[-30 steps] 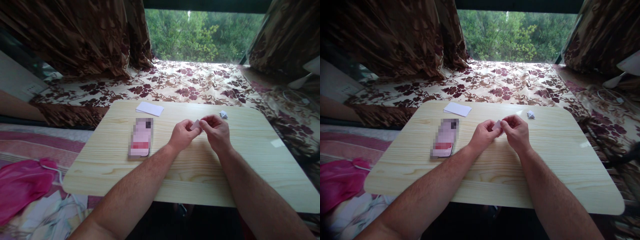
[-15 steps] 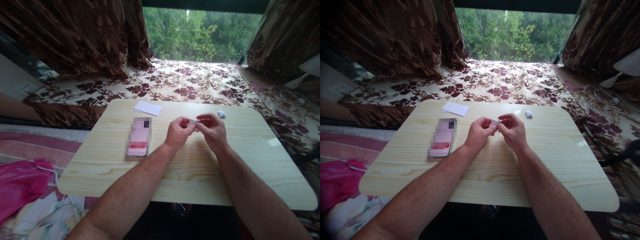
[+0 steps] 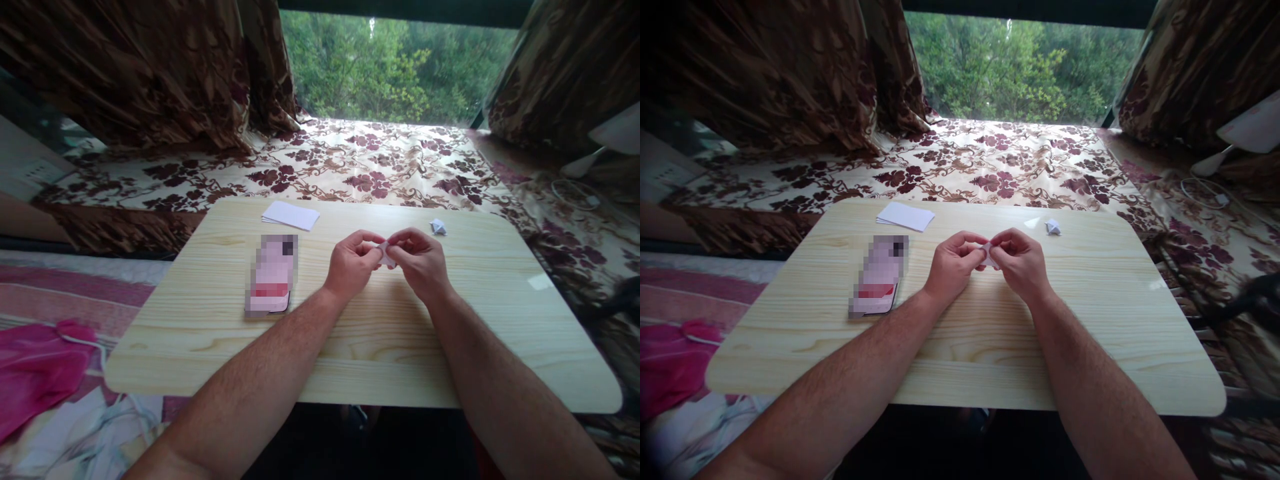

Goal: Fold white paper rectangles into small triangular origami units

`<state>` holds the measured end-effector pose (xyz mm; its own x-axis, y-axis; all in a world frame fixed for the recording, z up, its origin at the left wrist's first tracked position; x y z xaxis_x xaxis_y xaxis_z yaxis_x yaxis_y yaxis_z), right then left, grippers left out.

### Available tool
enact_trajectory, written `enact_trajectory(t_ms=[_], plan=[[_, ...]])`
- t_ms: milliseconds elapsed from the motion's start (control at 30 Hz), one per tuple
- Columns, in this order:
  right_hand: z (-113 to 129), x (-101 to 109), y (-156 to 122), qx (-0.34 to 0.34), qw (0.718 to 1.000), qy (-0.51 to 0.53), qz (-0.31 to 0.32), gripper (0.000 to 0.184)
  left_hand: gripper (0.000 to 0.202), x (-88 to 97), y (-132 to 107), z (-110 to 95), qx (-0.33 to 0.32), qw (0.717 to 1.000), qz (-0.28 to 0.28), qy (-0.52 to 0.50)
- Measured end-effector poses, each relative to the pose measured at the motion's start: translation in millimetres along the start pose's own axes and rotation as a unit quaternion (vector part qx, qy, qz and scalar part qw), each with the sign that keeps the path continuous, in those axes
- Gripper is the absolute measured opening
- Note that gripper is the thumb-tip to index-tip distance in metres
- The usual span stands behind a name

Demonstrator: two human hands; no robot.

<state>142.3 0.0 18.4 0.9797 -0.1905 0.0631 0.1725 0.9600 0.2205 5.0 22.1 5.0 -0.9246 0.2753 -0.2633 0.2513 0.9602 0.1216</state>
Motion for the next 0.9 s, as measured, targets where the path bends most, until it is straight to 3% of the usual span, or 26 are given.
enact_trajectory(t_ms=[433,700,900], plan=[[4.5,-1.9,-1.5,0.016,0.997,0.072,0.031,0.01,0.01,-1.2,1.1,-4.8,0.031,0.998,-0.024,-0.039],[3.8,0.3,-1.9,0.002,0.997,0.061,0.042,0.011,0.009,-1.8,2.0,-0.7,0.04,0.997,-0.022,-0.059],[4.1,0.3,-1.1,0.023,0.998,0.049,0.016,0.01,0.03,-0.4,0.0,-4.7,0.067,0.993,-0.031,-0.092]])
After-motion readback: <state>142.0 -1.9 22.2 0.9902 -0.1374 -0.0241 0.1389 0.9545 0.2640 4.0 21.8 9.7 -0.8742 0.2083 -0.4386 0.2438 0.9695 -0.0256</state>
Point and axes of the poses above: each hand's wrist, its own y-axis towards the middle knuckle, its own x-axis out of the back of the hand, z = x × y, the point moved 2 cm from there along y, towards the middle knuckle, and after that the axes turned 5 degrees about -y, right-handed, at the moved point
